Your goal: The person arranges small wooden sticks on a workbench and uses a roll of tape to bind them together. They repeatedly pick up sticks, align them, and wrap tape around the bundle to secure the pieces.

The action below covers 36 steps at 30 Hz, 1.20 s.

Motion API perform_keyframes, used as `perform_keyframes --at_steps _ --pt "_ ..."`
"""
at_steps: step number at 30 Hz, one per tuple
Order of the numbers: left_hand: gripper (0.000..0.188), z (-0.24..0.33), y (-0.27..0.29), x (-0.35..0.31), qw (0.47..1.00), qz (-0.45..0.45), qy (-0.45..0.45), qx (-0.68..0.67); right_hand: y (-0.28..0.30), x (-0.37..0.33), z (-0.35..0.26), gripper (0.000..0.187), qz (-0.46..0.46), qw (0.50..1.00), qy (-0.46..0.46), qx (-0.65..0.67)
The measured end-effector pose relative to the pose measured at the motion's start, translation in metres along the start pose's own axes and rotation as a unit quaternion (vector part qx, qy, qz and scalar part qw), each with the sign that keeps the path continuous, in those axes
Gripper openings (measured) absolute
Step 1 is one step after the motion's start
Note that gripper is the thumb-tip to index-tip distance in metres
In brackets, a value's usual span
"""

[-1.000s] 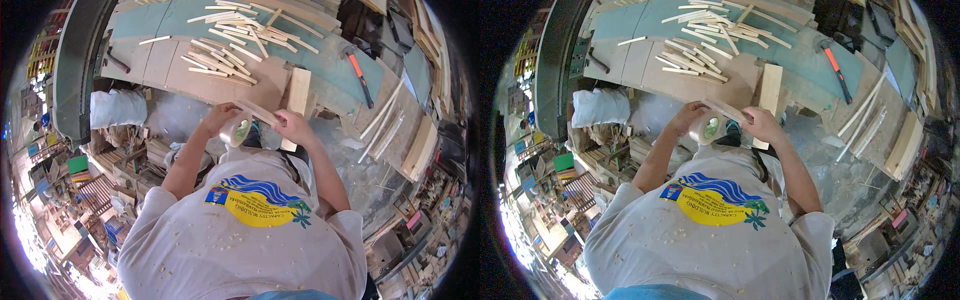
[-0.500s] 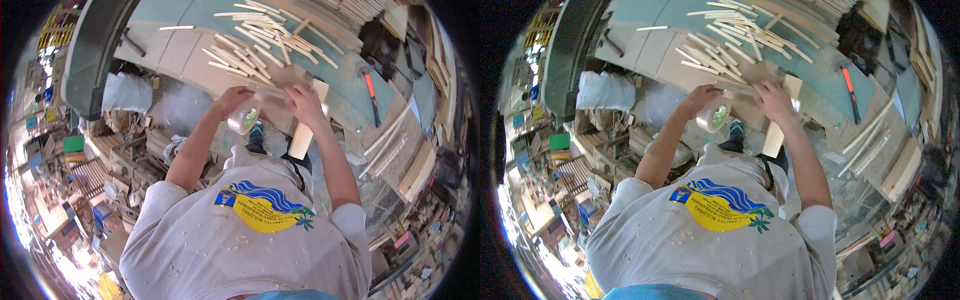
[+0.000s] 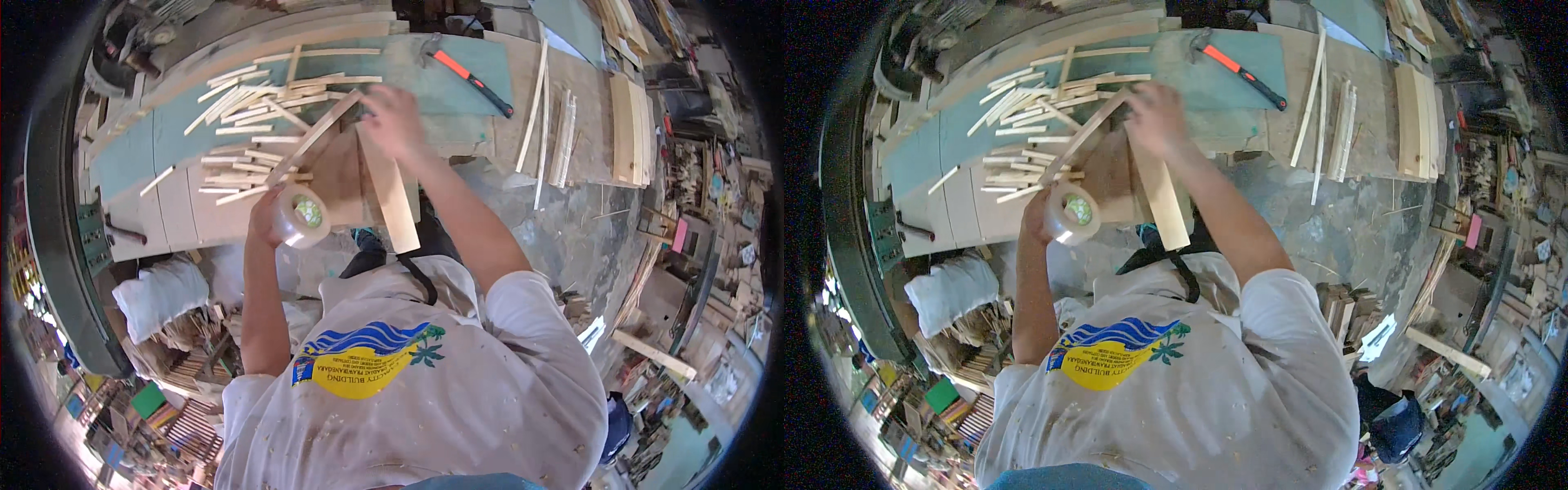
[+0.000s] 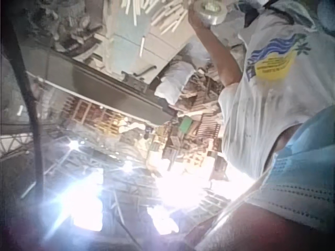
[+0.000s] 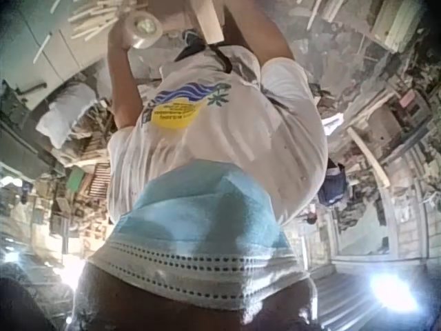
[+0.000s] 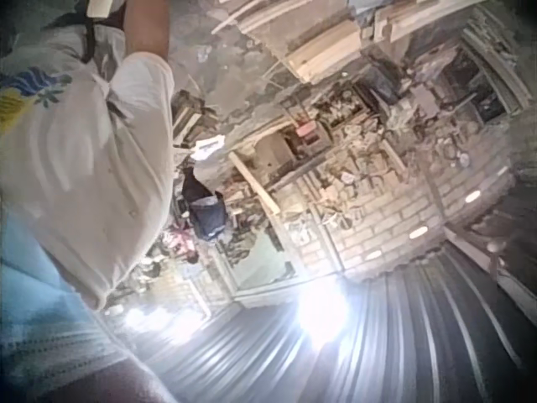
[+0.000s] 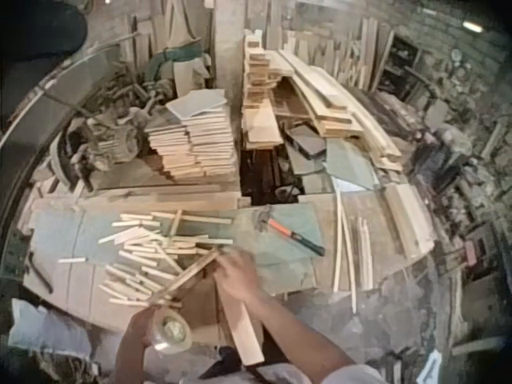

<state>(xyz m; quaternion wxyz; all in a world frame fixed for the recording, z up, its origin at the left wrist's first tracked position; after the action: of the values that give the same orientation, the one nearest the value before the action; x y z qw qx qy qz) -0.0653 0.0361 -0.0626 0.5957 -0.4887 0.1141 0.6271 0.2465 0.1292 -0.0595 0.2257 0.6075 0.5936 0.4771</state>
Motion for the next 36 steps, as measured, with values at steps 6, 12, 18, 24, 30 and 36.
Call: perform_keyframes --at_steps 6,12,18,24,30,36 --pt "0.034 0.0 0.016 0.004 0.999 -0.013 0.024 -0.031 0.09 -0.059 0.203 0.029 0.198 0.943 -0.261 -0.053" --pt "0.031 -0.004 0.019 0.001 0.998 0.031 0.01 -0.052 0.187 -0.152 0.37 0.04 0.111 0.773 -0.569 -0.256" --pt "0.029 0.008 -0.022 -0.01 0.993 0.114 0.013 0.011 0.197 -0.193 0.464 0.038 -0.13 0.785 -0.459 -0.394" --pt "0.021 -0.002 0.001 -0.009 0.955 0.138 -0.126 0.23 0.194 -0.098 0.366 0.037 0.223 0.756 -0.441 0.429" --pt "0.028 -0.021 0.01 0.006 0.977 0.14 -0.106 0.119 0.102 0.005 0.078 0.034 -0.015 0.825 -0.334 0.455" --pt "0.023 -0.004 -0.026 0.006 0.976 0.173 -0.058 0.118 -0.037 0.013 -0.089 0.031 -0.247 0.867 -0.026 0.433"
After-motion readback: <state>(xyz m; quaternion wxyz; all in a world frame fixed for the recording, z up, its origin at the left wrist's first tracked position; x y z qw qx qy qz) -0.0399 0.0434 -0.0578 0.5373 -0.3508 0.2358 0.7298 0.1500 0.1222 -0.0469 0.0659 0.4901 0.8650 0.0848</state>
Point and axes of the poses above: each hand's wrist, its own x-axis towards the middle knuckle, its own y-axis out of the back of the hand, z = x × y, the point moved 1 cm from there along x, towards the middle knuckle, and after that the axes turned 2 degrees about -z, right-handed, at the moved point
